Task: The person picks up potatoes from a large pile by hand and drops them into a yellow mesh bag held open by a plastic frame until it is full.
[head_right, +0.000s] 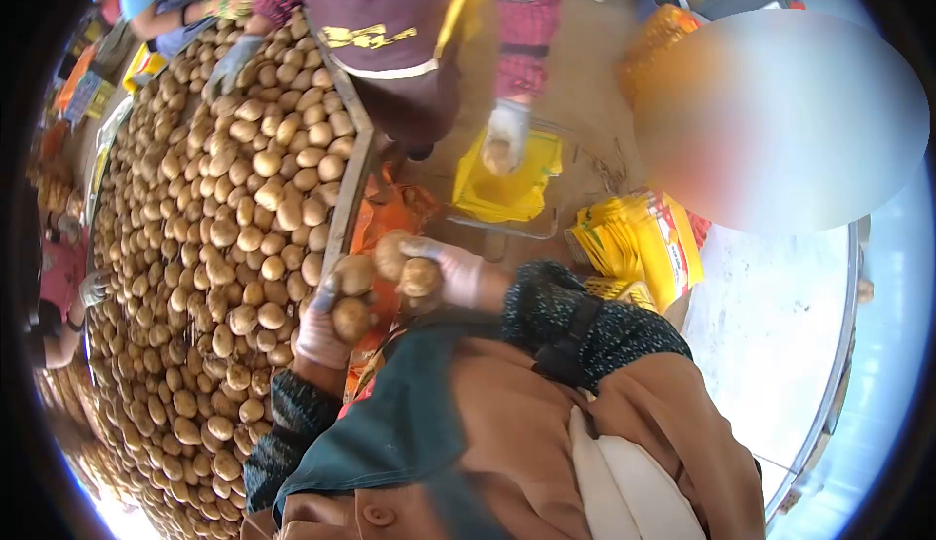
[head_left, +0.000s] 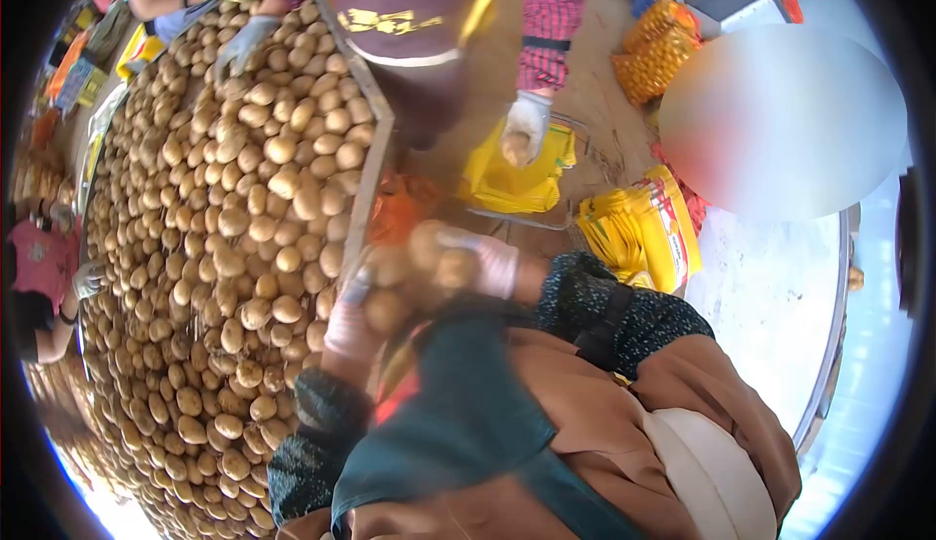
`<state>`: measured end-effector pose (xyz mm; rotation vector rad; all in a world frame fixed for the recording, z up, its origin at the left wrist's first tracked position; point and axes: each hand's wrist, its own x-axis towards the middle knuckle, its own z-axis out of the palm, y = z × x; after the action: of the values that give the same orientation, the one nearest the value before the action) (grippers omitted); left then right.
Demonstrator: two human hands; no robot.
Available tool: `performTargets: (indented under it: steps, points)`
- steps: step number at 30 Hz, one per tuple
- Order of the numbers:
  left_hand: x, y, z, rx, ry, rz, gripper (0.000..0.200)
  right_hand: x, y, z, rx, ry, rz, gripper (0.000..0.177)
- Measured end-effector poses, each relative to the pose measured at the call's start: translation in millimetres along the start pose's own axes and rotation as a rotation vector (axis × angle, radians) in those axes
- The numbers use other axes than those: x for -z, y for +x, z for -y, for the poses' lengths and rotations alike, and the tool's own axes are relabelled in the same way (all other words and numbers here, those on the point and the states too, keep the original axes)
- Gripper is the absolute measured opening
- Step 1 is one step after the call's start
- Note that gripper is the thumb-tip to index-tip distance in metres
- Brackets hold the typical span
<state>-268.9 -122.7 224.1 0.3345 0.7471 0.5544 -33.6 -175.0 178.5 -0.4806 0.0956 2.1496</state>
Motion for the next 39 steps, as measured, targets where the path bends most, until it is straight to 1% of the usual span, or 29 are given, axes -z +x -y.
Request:
performTargets:
  steps: [1, 2, 5, 7, 8, 9, 10, 11, 13, 14, 16, 17, 18, 20, 21, 22, 23, 25, 26, 27, 28, 29, 30, 31, 32, 33, 35, 37, 39]
  points:
    - [-10, 20, 11, 0.02, 0.078, 0.037, 0.053, 21, -20, 8, 0.037, 0.079, -0.06, 0.035]
    - [-26, 38, 21, 0.046, 0.047, 0.131, 0.05, 39, -36, 17, 0.114, 0.096, -0.16, 0.035]
    - [-55, 100, 50, 0.21, 0.026, 0.244, 0.049, 97, -66, 47, 0.334, 0.137, -0.427, 0.033]
    - [-53, 153, 82, -0.176, 0.457, 0.443, 0.046, 113, -80, 64, 0.461, 0.171, -0.625, 0.033]
    - [-68, 155, 81, -0.101, 0.398, 0.501, 0.046, 91, -83, 71, 0.52, 0.135, -0.694, 0.037]
    - [-85, 157, 78, -0.023, 0.341, 0.553, 0.046, 104, -85, 84, 0.538, 0.179, -0.733, 0.039]
    - [-133, 125, 42, 0.322, 0.009, 0.552, 0.048, 127, -87, 99, 0.558, 0.225, -0.772, 0.04]
    - [-125, 131, 47, 0.254, 0.155, 0.45, 0.05, 140, -89, 107, 0.577, 0.269, -0.81, 0.042]
    - [-110, 144, 56, 0.164, 0.463, 0.228, 0.055, 123, -92, 107, 0.569, 0.173, -0.812, 0.045]
    - [-77, 148, 59, 0.044, 0.7, 0.282, 0.056, 115, -88, 106, 0.562, 0.123, -0.805, 0.046]
    - [-47, 119, 40, -0.176, 0.906, 0.493, 0.053, 119, -80, 100, 0.53, 0.094, -0.539, 0.047]
    - [-26, 97, 32, -0.182, 0.786, 0.421, 0.05, 118, -67, 99, 0.498, 0.068, -0.384, 0.047]
    - [-5, 74, 23, -0.196, 0.664, 0.352, 0.046, 91, -58, 96, 0.37, 0.046, -0.304, 0.047]
    - [62, 37, 25, -0.351, 0.772, 0.005, 0.042, 5, -38, 85, 0.169, -0.046, -0.183, 0.044]
    - [63, 14, 11, -0.378, 0.689, -0.126, 0.034, -22, -24, 77, 0.101, -0.098, -0.157, 0.043]
    - [64, -8, -2, -0.413, 0.601, -0.253, 0.027, -29, -2, 68, 0.045, -0.128, -0.104, 0.043]
    - [46, -40, -18, -0.262, 0.072, -0.358, 0.015, -35, 20, 58, -0.01, -0.152, -0.062, 0.044]
    - [83, -72, -15, -0.586, 0.432, -0.529, 0.02, -56, 63, 34, -0.158, -0.153, -0.06, 0.044]
    - [102, -88, -11, -0.727, 0.593, -0.632, 0.023, -82, 79, 24, -0.162, -0.332, -0.029, 0.04]
    - [115, -101, -13, -0.767, 0.678, -0.715, 0.024, -104, 98, 14, -0.247, -0.414, -0.066, 0.038]
    - [129, -113, -15, -0.801, 0.762, -0.807, 0.026, -125, 118, 1, -0.268, -0.466, -0.078, 0.04]
    - [133, -128, -19, -0.746, 0.814, -0.901, 0.027, -148, 137, -12, -0.288, -0.516, -0.092, 0.041]
    - [143, -142, -18, -0.772, 1.163, -1.013, 0.035, -178, 152, -24, -0.284, -0.571, -0.119, 0.042]
    - [149, -155, -20, -0.776, 1.519, -1.115, 0.044, -178, 183, -31, -0.35, -0.595, -0.051, 0.038]
    - [138, -167, -31, -0.724, 1.616, -1.111, 0.046, -189, 208, -37, -0.323, -0.622, -0.037, 0.036]
    - [144, -171, -29, -0.598, 1.671, -1.183, 0.053, -205, 229, -42, -0.298, -0.647, -0.026, 0.034]
    - [146, -180, -29, -0.42, 1.728, -1.23, 0.06, -249, 264, -55, -0.125, -0.65, 0.028, 0.029]
    - [150, -180, -26, -0.333, 1.687, -1.24, 0.062, -266, 322, -53, 0.003, -0.532, -0.009, 0.026]
    - [157, -178, -23, -0.278, 1.646, -1.246, 0.064, -260, 388, -28, 0.09, -0.52, 0.003, 0.026]
